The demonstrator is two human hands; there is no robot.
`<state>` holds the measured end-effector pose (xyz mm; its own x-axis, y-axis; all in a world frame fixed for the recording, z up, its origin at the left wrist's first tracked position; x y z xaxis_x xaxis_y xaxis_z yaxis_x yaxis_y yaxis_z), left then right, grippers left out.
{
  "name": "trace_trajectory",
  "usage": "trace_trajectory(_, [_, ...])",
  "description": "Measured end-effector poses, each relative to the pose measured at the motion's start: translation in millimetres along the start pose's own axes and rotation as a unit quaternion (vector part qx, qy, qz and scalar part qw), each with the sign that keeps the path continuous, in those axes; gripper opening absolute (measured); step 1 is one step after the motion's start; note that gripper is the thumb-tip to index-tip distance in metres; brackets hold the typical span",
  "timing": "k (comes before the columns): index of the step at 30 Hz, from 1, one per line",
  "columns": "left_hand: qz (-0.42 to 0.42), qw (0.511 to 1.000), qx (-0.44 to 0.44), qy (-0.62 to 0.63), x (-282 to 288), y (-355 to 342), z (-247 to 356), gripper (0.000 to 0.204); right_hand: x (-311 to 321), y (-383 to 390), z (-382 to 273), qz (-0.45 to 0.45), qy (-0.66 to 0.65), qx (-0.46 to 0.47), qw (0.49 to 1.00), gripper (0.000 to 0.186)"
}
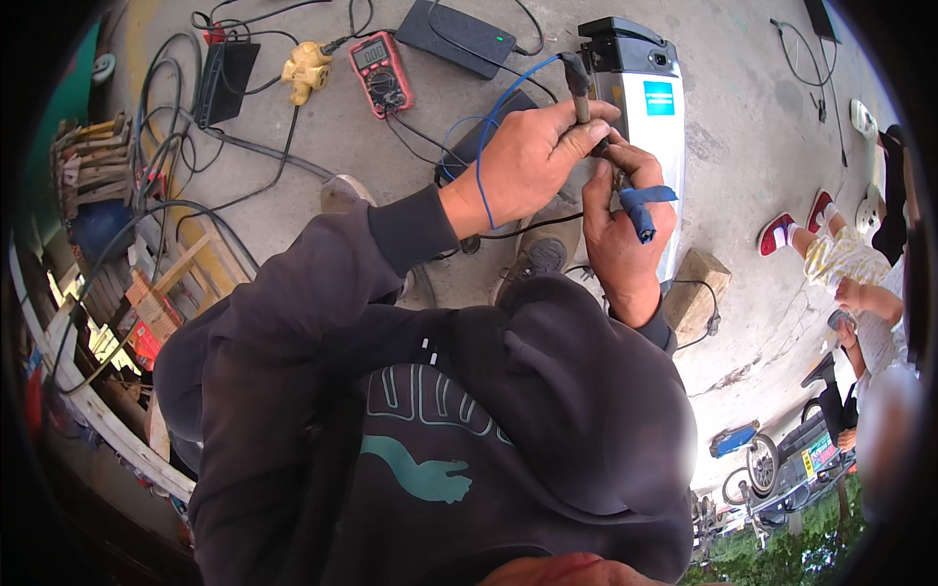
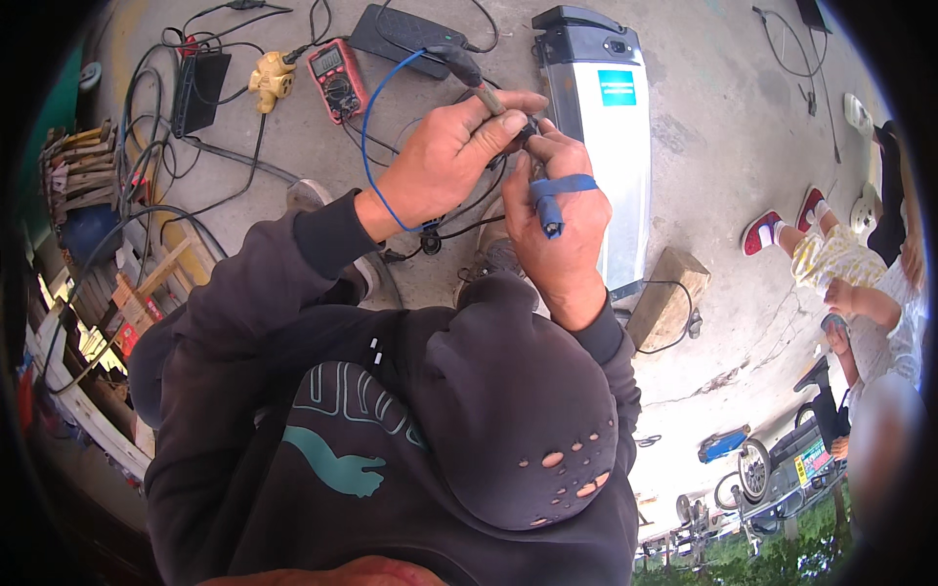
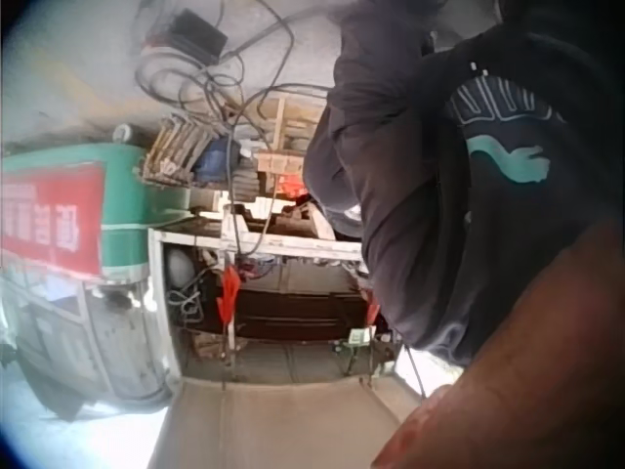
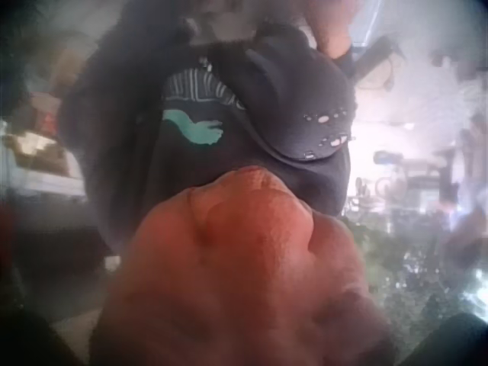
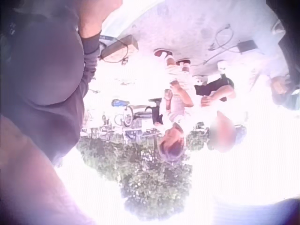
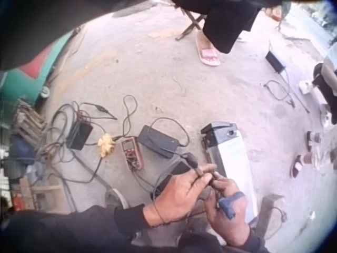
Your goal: The person sits on the ground and uses a multimeter to test connections on a portable power station. They connect and disconnect probes to various ports and wires, checking readings on the multimeter display.
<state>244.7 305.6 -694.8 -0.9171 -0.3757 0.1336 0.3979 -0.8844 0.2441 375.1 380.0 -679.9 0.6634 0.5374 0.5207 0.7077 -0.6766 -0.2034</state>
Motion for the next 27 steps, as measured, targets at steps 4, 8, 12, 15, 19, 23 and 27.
trace_trajectory(4, [-0.006,1.0,-0.01,-0.018,2.3,-2.3,14.1,0.033,-1.6,7.0,3.9,0.043,-0.06,-0.007,0.997,0.014])
trace_trajectory(8, [0.016,0.999,-0.043,-0.02,-1.9,-5.5,8.9,0.032,-1.3,13.2,11.8,0.045,-0.062,-0.028,0.997,0.017])
trace_trajectory(12, [0.013,0.999,-0.04,-0.028,2.3,-1.4,11.6,0.029,-4.5,21.6,27.5,0.044,-0.084,-0.035,0.995,0.018])
trace_trajectory(15, [0.013,0.998,-0.044,-0.046,5.6,0.4,13.4,0.029,-5.6,22.1,29.5,0.049,-0.098,-0.045,0.993,0.019])
trace_trajectory(19, [0.008,0.997,-0.051,-0.052,7.6,0.2,17.0,0.028,-6.3,22.8,29.1,0.062,-0.115,-0.06,0.99,0.019])
trace_trajectory(23, [0.018,0.995,-0.075,-0.062,8.0,-0.5,14.5,0.029,-7.3,21.6,29.1,0.065,-0.12,-0.062,0.989,0.019])
trace_trajectory(27, [0.014,0.995,-0.069,-0.075,9.6,0.3,14.2,0.029,-8.3,22.2,31.8,0.062,-0.121,-0.059,0.989,0.018])
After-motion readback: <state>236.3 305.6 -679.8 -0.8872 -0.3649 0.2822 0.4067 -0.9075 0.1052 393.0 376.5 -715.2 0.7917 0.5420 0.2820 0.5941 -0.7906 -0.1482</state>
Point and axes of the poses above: each hand's wrist, its own y-axis away from the middle knuckle, its own x-axis out of the back of the hand, z = x × y, the point moved 2 cm from there along -y, towards the middle knuckle, and after that the axes turned 6 degrees about -y, right-handed, at the moved point
